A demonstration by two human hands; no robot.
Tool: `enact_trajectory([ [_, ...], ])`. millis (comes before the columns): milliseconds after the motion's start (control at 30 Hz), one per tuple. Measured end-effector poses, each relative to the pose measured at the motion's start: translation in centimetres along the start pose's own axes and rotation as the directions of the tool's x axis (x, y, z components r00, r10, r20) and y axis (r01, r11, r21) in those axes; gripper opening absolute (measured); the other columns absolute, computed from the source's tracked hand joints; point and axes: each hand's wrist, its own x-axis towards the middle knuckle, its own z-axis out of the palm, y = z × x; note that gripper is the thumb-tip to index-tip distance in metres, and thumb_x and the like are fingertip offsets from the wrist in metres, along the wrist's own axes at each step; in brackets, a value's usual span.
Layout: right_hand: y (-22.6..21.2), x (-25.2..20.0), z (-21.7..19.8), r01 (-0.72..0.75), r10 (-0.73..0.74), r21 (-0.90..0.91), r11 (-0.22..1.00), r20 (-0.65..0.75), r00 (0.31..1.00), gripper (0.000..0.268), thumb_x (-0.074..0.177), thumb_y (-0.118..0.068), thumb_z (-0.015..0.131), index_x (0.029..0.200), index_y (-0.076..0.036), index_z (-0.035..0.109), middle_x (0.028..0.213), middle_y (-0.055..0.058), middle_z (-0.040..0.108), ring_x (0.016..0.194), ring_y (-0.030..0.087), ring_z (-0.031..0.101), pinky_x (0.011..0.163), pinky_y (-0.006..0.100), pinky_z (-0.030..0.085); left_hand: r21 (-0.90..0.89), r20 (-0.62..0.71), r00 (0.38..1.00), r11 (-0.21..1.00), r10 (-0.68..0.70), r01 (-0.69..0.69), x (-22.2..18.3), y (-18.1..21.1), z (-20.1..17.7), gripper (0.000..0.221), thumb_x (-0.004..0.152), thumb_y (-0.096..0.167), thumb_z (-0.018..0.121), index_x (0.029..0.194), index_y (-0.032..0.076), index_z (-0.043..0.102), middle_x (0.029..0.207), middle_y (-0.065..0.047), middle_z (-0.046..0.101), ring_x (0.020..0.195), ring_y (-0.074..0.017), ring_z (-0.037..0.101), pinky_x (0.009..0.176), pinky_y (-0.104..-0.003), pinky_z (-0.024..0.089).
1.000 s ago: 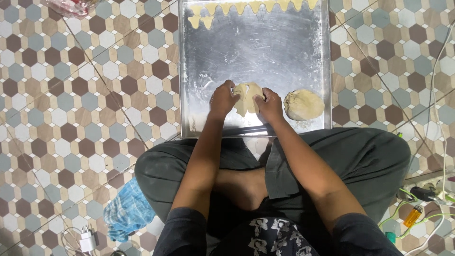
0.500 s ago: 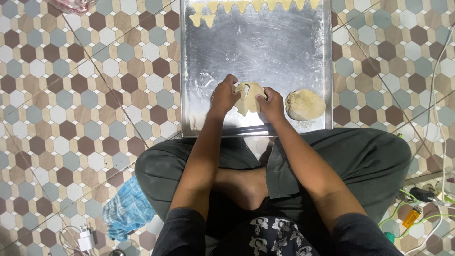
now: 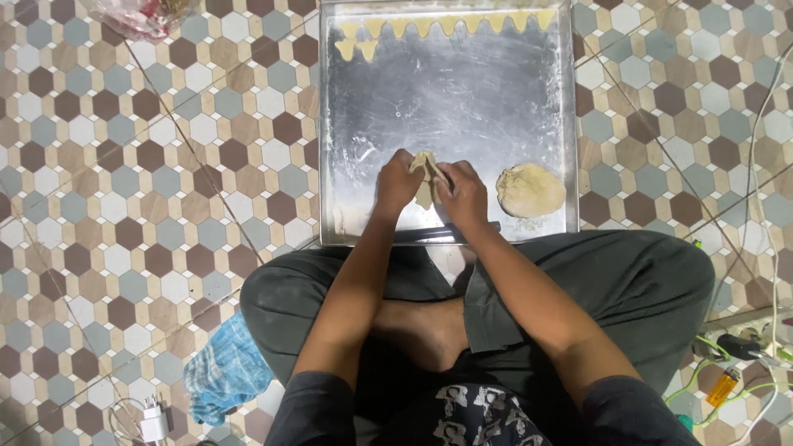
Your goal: Rolling out dough and cutting it into shapes using a cookie cutter on a metal tray
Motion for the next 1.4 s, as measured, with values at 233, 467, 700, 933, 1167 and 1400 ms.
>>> enact_trajectory([
  [233,-0.4,-0.7,1.0,0.152,-0.151,-0.043,0.987,0.018,0.988,0.030,0.089,-0.012,0.078,0.118,-0.006,0.073,0.101,0.012,0.067,0.096,0.036,0.068,0.079,0.045,0.057,-0.348,0.022,0.992,0.929,-0.121,0.121,0.3,-1.1,1.6,0.043,0.091,0.041,0.055,0.119,0.012,0.069,0.099,-0.018,0.072,0.103,-0.0351,0.072,0.094,-0.052,0.053],
  [467,-1.2,-1.4,0.5,0.020,-0.031,0.134,0.991,0.084,0.996,0.023,0.093,-0.007,0.069,0.114,-0.010,0.076,0.102,0.012,0.070,0.098,0.035,0.070,0.083,0.044,0.058,-0.345,-0.043,0.996,0.937,-0.080,0.060,1.8,-4.1,2.5,0.043,0.087,0.030,0.077,0.123,0.007,0.071,0.094,-0.016,0.075,0.089,-0.0289,0.075,0.077,-0.046,0.058],
  [700,3.1,-1.1,0.7,-0.449,0.459,0.345,0.824,0.057,0.887,0.033,0.095,-0.021,0.067,0.126,-0.010,0.069,0.107,0.011,0.072,0.103,0.025,0.070,0.091,0.041,0.054,-0.693,0.066,0.997,0.721,0.040,0.017,-0.7,0.0,-0.6,0.036,0.097,0.015,0.067,0.127,-0.003,0.059,0.094,-0.010,0.072,0.075,-0.0168,0.070,0.067,-0.031,0.063],
  [933,0.5,-1.3,-0.1,-0.565,0.437,0.712,0.416,0.388,0.811,0.056,0.104,-0.046,0.061,0.141,-0.004,0.051,0.113,0.002,0.059,0.106,0.016,0.067,0.091,0.032,0.062,-0.807,0.089,0.990,0.590,0.106,0.009,-2.0,1.4,-1.7,0.036,0.095,0.011,0.069,0.125,-0.004,0.056,0.094,-0.012,0.068,0.077,-0.0192,0.073,0.067,-0.034,0.067],
  [1167,1.1,-1.2,-0.6,-0.505,0.418,0.753,0.421,0.333,0.845,0.034,0.093,-0.018,0.075,0.119,0.002,0.065,0.092,0.013,0.073,0.080,0.020,0.077,0.068,0.028,0.067,-0.821,0.138,0.980,0.570,0.145,0.031,-2.7,1.2,-0.5,0.039,0.093,0.014,0.074,0.124,-0.004,0.058,0.097,-0.012,0.067,0.083,-0.0198,0.072,0.073,-0.037,0.065],
  [1400,0.3,-1.2,-1.2,-0.500,0.394,0.743,0.445,0.338,0.855,0.030,0.094,-0.016,0.074,0.114,0.005,0.068,0.083,0.015,0.075,0.070,0.017,0.076,0.062,0.028,0.067,-0.821,0.149,0.984,0.566,0.097,0.068,-3.1,0.4,-0.5,0.040,0.095,0.023,0.078,0.119,-0.005,0.061,0.094,-0.014,0.070,0.081,-0.0216,0.075,0.073,-0.039,0.066],
])
